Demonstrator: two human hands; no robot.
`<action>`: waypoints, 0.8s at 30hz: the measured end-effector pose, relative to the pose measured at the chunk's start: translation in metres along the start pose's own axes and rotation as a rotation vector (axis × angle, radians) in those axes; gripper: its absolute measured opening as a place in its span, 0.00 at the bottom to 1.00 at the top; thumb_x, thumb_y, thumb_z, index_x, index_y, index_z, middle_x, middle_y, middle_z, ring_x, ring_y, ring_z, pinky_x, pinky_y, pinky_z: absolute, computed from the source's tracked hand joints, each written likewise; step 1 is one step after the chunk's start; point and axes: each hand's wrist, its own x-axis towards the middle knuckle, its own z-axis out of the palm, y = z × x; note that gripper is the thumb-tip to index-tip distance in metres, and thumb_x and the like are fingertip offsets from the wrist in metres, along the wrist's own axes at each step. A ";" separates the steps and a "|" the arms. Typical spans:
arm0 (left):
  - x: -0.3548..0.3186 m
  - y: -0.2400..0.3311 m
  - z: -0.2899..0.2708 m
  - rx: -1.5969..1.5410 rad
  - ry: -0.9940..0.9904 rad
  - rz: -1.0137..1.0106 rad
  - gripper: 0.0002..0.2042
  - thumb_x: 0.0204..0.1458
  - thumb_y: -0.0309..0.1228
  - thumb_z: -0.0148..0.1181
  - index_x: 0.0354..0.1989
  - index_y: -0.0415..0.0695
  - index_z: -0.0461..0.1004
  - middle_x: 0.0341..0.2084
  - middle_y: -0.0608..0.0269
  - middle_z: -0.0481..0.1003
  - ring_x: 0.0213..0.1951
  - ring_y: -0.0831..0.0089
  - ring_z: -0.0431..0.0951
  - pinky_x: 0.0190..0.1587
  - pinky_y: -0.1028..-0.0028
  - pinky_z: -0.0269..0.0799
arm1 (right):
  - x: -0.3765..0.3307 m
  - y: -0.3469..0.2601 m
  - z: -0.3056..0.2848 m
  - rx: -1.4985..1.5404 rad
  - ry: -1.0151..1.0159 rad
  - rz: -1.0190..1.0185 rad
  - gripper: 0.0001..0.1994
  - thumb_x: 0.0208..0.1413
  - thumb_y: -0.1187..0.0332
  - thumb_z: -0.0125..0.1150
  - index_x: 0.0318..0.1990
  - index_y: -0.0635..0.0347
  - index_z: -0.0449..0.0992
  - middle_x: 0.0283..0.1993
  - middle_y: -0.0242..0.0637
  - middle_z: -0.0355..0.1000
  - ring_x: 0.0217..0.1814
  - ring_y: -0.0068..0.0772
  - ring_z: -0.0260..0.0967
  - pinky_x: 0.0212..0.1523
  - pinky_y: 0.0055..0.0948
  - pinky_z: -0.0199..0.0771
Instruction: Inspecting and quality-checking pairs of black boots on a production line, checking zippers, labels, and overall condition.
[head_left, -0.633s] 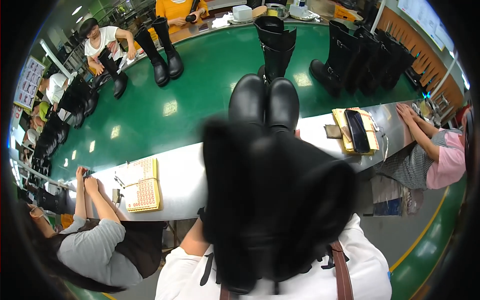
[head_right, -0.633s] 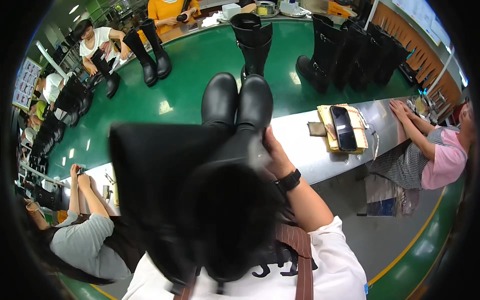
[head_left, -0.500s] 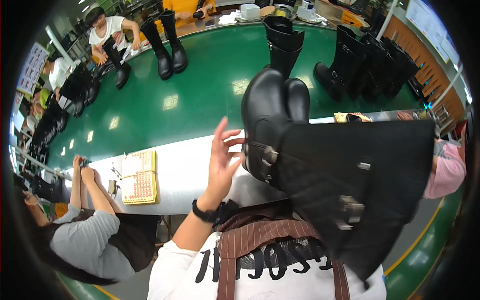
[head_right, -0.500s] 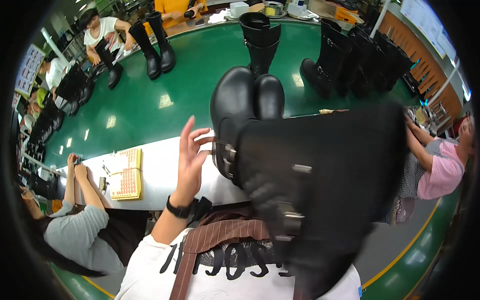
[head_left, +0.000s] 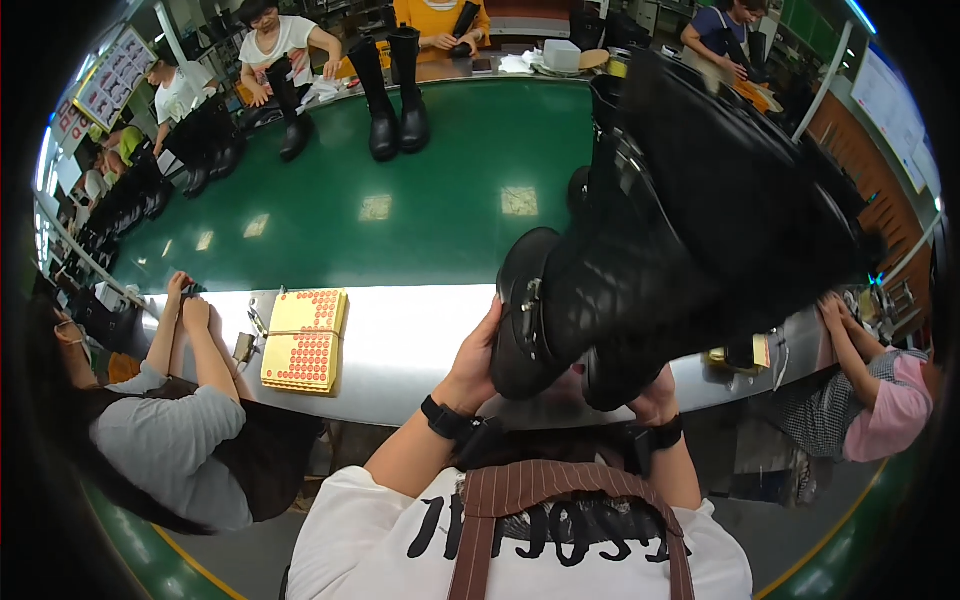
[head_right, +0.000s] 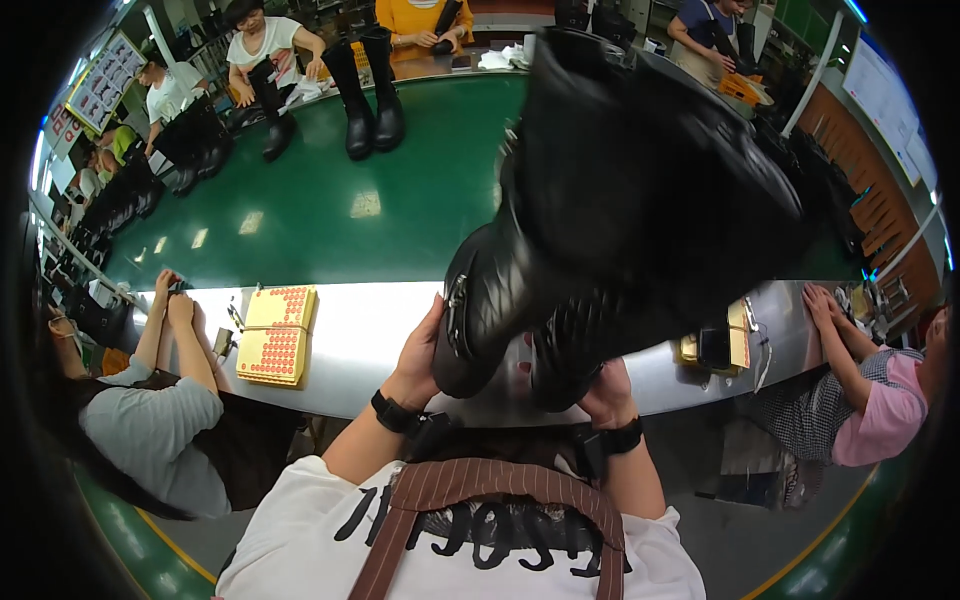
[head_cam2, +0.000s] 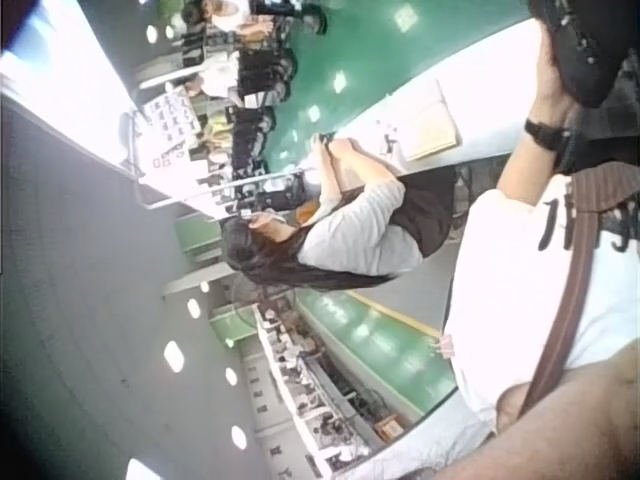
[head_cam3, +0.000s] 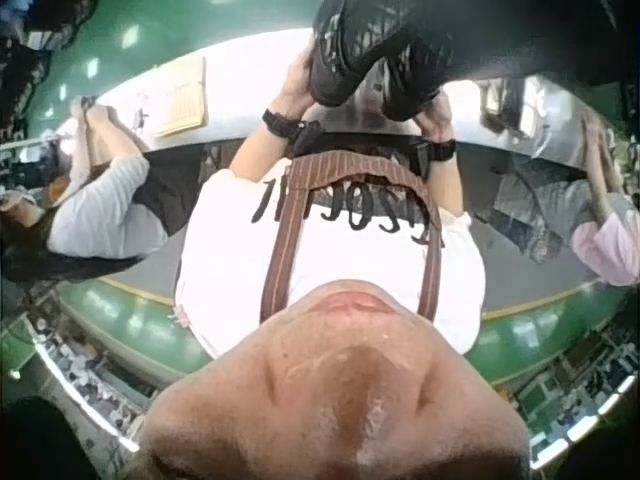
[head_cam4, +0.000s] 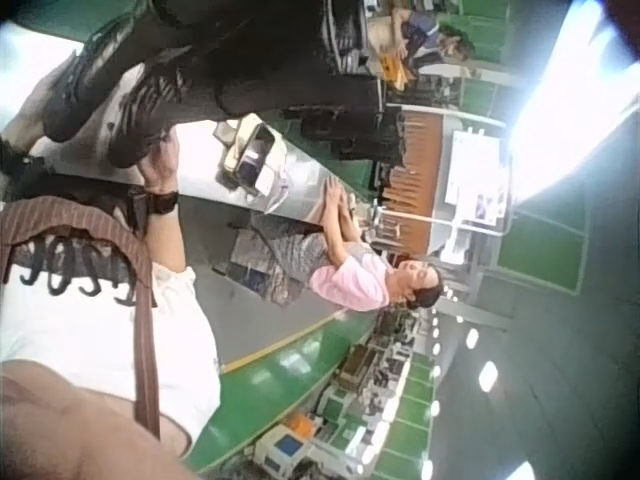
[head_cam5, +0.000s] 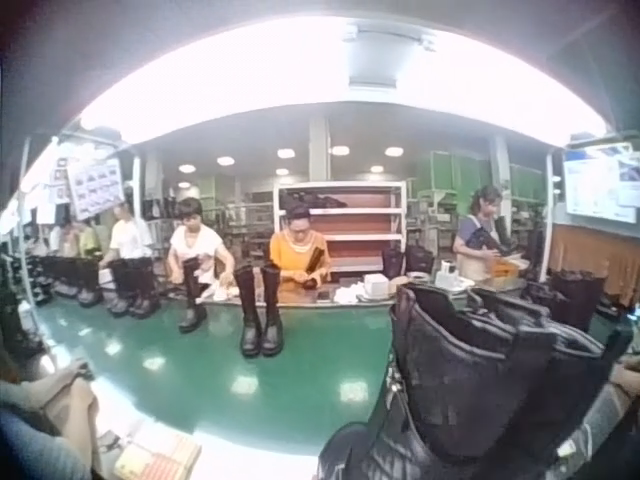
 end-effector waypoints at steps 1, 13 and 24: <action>-0.003 0.001 -0.002 0.024 0.004 0.019 0.27 0.66 0.50 0.34 0.63 0.41 0.61 0.58 0.53 0.69 0.58 0.62 0.71 0.63 0.61 0.65 | 0.002 -0.003 0.003 0.015 0.177 0.039 0.28 0.67 0.54 0.40 0.66 0.67 0.57 0.67 0.56 0.57 0.68 0.54 0.58 0.67 0.52 0.59; -0.019 0.002 -0.012 0.052 0.218 0.180 0.33 0.59 0.53 0.50 0.67 0.48 0.54 0.64 0.60 0.62 0.65 0.63 0.62 0.67 0.58 0.56 | -0.003 0.007 0.005 -0.196 0.447 -0.174 0.31 0.62 0.47 0.50 0.67 0.54 0.57 0.67 0.38 0.61 0.69 0.43 0.58 0.68 0.49 0.56; -0.020 0.002 -0.007 0.171 0.224 0.266 0.31 0.60 0.48 0.52 0.68 0.50 0.52 0.65 0.62 0.60 0.65 0.64 0.62 0.66 0.59 0.58 | 0.010 0.010 0.031 -0.245 0.502 -0.230 0.30 0.62 0.49 0.53 0.66 0.54 0.59 0.65 0.37 0.63 0.66 0.40 0.60 0.66 0.45 0.60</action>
